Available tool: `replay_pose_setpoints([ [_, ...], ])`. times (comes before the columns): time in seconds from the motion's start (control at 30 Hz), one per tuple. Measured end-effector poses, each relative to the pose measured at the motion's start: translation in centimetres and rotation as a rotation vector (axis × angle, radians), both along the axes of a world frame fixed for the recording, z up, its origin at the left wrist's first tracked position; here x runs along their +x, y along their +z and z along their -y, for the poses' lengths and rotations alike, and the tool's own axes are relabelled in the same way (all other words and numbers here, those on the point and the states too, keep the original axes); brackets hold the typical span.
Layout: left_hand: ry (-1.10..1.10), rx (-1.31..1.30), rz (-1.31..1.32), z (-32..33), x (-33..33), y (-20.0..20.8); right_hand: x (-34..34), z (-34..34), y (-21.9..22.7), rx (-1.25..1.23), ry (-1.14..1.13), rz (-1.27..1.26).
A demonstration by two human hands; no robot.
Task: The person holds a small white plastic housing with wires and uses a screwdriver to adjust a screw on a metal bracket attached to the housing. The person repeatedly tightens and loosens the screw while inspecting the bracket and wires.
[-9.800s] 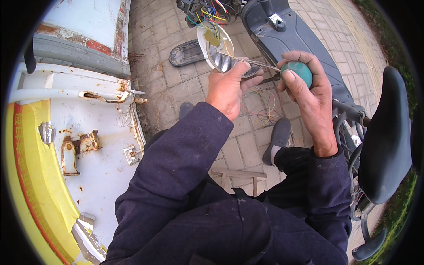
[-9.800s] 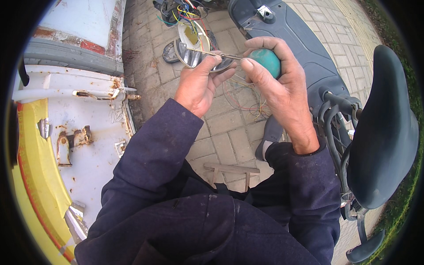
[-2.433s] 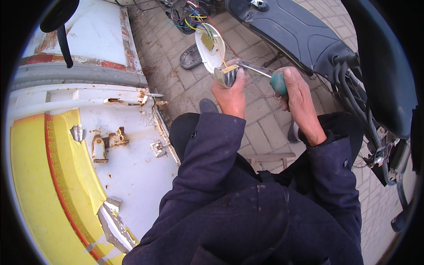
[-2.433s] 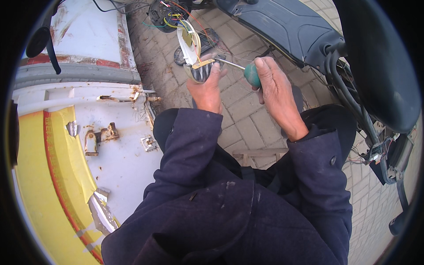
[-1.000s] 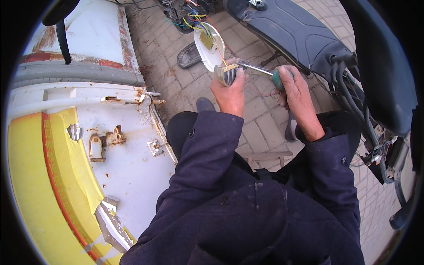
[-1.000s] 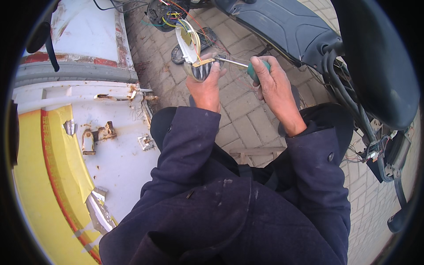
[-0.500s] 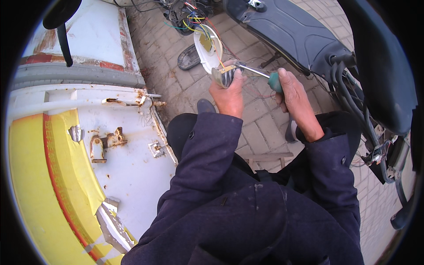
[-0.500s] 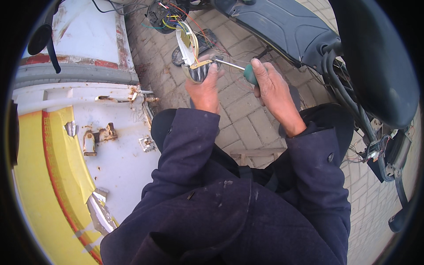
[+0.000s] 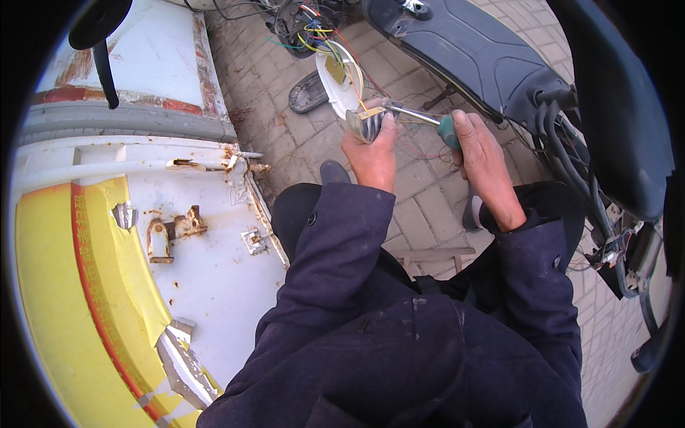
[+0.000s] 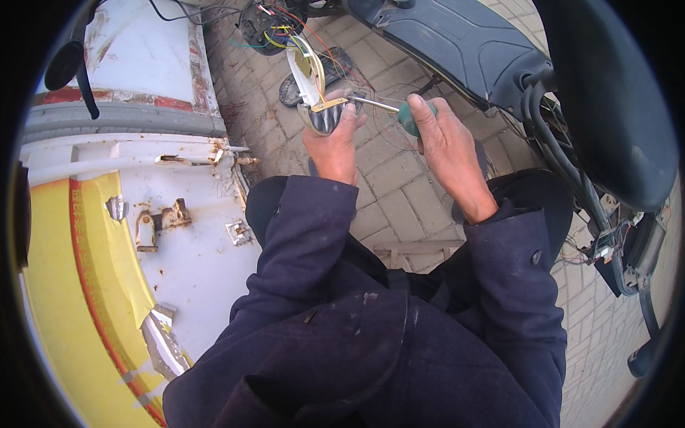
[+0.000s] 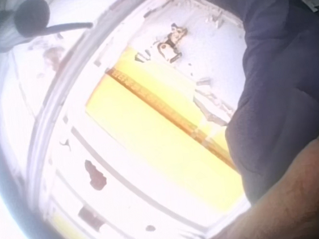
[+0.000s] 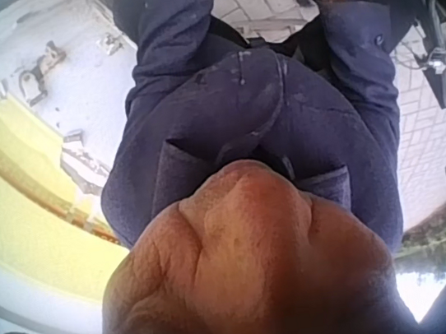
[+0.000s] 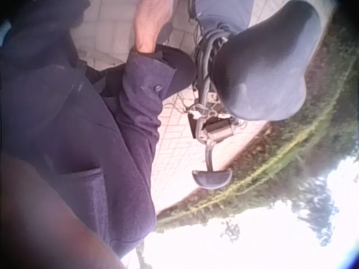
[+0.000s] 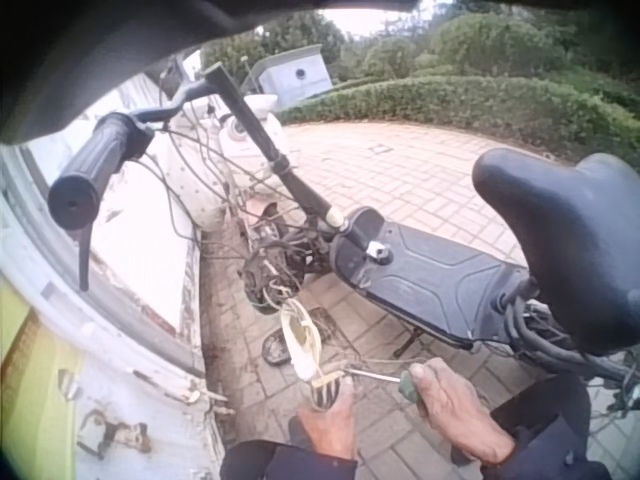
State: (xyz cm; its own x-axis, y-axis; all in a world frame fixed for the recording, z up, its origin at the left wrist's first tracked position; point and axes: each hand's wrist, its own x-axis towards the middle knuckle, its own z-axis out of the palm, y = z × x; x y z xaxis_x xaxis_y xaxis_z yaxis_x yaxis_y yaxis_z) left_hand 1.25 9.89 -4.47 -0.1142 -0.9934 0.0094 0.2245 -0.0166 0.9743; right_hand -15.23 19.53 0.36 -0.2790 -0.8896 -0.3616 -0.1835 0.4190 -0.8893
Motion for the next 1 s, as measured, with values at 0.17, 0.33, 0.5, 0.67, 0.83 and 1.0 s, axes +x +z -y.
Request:
replay_pose_setpoints([
  [0.17,0.032,0.027,-0.028,0.1,0.0,0.0,1.8,0.0,-1.1,-0.273,-0.09,-0.063],
  [0.33,-0.008,0.01,-0.035,0.0,0.1,-0.1,1.4,0.1,-0.3,-0.264,-0.101,-0.035],
  [0.5,0.012,0.014,-0.041,-0.2,-0.1,0.1,0.4,-0.1,-0.6,-0.085,-0.037,0.02],
  [0.67,0.007,0.044,-0.042,0.0,0.1,0.2,2.5,0.6,-1.9,-0.48,-0.188,-0.188],
  [0.83,-0.005,0.028,-0.071,-0.2,-0.1,0.2,1.2,0.1,-0.5,-0.271,-0.111,-0.007],
  [1.0,0.02,0.05,-0.031,0.0,-0.1,0.3,1.6,-0.2,-0.5,-0.242,-0.087,-0.013],
])
